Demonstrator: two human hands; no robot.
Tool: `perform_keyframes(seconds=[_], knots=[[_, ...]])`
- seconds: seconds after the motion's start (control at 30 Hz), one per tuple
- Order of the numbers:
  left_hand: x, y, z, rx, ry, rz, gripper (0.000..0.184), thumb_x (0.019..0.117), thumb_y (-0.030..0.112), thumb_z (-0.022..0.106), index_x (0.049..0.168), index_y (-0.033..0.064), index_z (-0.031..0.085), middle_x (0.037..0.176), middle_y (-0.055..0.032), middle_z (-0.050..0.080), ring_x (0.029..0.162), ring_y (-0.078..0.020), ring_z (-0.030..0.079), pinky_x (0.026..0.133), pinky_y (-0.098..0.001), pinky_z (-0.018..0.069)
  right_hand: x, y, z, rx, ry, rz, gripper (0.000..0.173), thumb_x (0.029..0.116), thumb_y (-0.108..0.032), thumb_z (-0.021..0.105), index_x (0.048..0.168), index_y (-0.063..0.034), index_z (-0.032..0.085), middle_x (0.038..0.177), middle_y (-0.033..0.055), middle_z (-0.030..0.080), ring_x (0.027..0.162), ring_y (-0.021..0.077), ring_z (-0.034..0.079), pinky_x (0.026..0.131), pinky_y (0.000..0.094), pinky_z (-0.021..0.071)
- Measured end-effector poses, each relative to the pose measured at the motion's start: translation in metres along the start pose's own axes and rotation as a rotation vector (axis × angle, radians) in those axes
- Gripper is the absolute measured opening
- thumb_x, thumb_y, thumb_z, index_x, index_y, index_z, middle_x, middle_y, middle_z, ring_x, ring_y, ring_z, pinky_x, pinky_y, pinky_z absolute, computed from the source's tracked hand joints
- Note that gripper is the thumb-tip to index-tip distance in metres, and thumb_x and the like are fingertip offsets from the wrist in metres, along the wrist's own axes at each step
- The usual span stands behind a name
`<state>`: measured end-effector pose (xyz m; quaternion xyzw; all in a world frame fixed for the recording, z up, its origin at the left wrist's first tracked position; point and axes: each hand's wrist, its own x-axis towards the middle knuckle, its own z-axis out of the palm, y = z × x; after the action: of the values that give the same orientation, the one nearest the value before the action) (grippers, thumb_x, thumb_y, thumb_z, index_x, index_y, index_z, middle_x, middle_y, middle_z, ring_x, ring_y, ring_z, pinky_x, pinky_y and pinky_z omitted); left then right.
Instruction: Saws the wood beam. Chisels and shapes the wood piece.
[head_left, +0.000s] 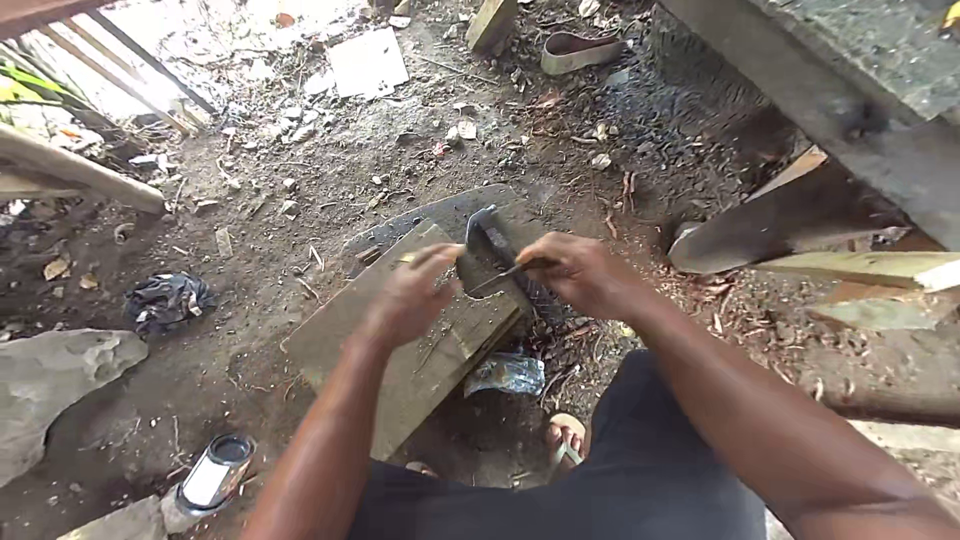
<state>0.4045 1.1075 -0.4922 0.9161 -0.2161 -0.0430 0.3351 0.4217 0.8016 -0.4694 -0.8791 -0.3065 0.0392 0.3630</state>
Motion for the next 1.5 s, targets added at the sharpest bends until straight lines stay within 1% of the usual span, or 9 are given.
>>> perform_keyframes(seconds=[0.07, 0.13, 0.2, 0.27, 0.37, 0.57, 0.77, 1.07, 1.5], knots=[[0.024, 0.028, 0.013, -0.091, -0.232, 0.043, 0.061, 0.1017, 0.027, 0.065, 0.157, 0.0178, 0.042, 0.148, -0.0042, 0.058, 0.132, -0.0178, 0.058, 0.112, -0.0462, 0.0486, 0.018, -0.012, 0.012, 0.003, 0.005, -0.105, 0.022, 0.0945, -0.009, 0.071, 0.116, -0.0123, 0.073, 0.112, 0.0040, 0.070, 0.099, 0.0135, 0.069, 0.088, 0.0356, 0.0609], [0.038, 0.026, 0.021, -0.114, -0.263, -0.014, 0.036, 0.1051, 0.026, 0.060, 0.139, 0.0128, 0.058, 0.102, -0.0079, 0.072, 0.089, -0.0207, 0.070, 0.081, -0.0475, 0.0594, 0.033, -0.020, 0.018, 0.048, 0.030, -0.099, 0.023, 0.0958, -0.011, 0.071, 0.119, -0.0120, 0.072, 0.113, 0.0041, 0.071, 0.099, 0.0127, 0.070, 0.089, 0.0346, 0.0608], [0.043, 0.007, 0.023, -0.141, -0.190, -0.090, 0.023, 0.1070, 0.027, 0.056, 0.121, 0.0120, 0.066, 0.088, -0.0068, 0.070, 0.074, -0.0205, 0.068, 0.069, -0.0473, 0.0588, 0.043, -0.017, 0.020, 0.127, 0.056, 0.027, 0.039, 0.0970, -0.013, 0.071, 0.135, -0.0114, 0.063, 0.114, 0.0055, 0.072, 0.093, 0.0142, 0.072, 0.086, 0.0370, 0.0627], [0.038, -0.015, 0.032, -0.323, -0.031, -0.240, 0.028, 0.1094, 0.027, 0.051, 0.130, 0.0137, 0.064, 0.109, -0.0065, 0.074, 0.088, -0.0201, 0.071, 0.079, -0.0460, 0.0591, 0.044, 0.004, 0.025, 0.095, 0.047, 0.285, 0.061, 0.0987, -0.027, 0.071, 0.154, -0.0189, 0.046, 0.119, 0.0079, 0.071, 0.096, 0.0223, 0.073, 0.086, 0.0473, 0.0622], [0.027, -0.040, 0.062, -0.793, 0.244, -0.514, 0.037, 0.1097, 0.036, 0.049, 0.142, 0.0208, 0.058, 0.131, -0.0048, 0.070, 0.114, -0.0235, 0.069, 0.093, -0.0466, 0.0584, 0.022, 0.058, 0.056, -0.112, -0.025, 0.663, 0.065, 0.0986, -0.040, 0.067, 0.154, -0.0143, 0.046, 0.131, 0.0192, 0.065, 0.115, 0.0407, 0.065, 0.096, 0.0658, 0.0518], [0.034, -0.044, 0.117, -0.932, 0.658, -0.570, 0.033, 0.1076, 0.032, 0.056, 0.134, 0.0117, 0.060, 0.127, -0.0093, 0.070, 0.107, -0.0244, 0.072, 0.091, -0.0460, 0.0605, -0.009, 0.106, 0.105, -0.167, -0.305, 0.882, 0.064, 0.0949, -0.050, 0.068, 0.146, -0.0139, 0.053, 0.127, 0.0194, 0.068, 0.116, 0.0405, 0.066, 0.096, 0.0644, 0.0513], [0.028, -0.044, 0.130, -0.612, 0.438, -0.613, 0.030, 0.1078, 0.016, 0.053, 0.137, 0.0064, 0.051, 0.123, -0.0107, 0.070, 0.105, -0.0223, 0.072, 0.093, -0.0453, 0.0616, 0.006, 0.096, 0.103, -0.077, -0.233, 0.956, 0.074, 0.0863, -0.042, 0.071, 0.151, -0.0173, 0.045, 0.117, 0.0208, 0.070, 0.107, 0.0417, 0.068, 0.086, 0.0648, 0.0527], [0.037, -0.036, 0.143, -0.459, 0.567, -0.685, 0.031, 0.1087, 0.028, 0.054, 0.134, 0.0099, 0.055, 0.112, -0.0102, 0.073, 0.095, -0.0214, 0.074, 0.090, -0.0463, 0.0625, -0.006, 0.076, 0.065, 0.201, -0.108, 0.870, 0.051, 0.0903, -0.036, 0.071, 0.134, -0.0129, 0.058, 0.101, 0.0150, 0.071, 0.093, 0.0330, 0.069, 0.080, 0.0594, 0.0543], [0.045, -0.021, 0.138, -0.191, 0.483, -0.740, 0.031, 0.1088, 0.029, 0.052, 0.132, 0.0088, 0.058, 0.104, -0.0149, 0.073, 0.094, -0.0298, 0.072, 0.089, -0.0533, 0.0572, -0.048, -0.001, 0.004, 0.656, -0.181, 0.643, 0.064, 0.0972, -0.038, 0.069, 0.152, -0.0219, 0.041, 0.087, 0.0071, 0.067, 0.057, 0.0167, 0.064, 0.056, 0.0339, 0.0595]])
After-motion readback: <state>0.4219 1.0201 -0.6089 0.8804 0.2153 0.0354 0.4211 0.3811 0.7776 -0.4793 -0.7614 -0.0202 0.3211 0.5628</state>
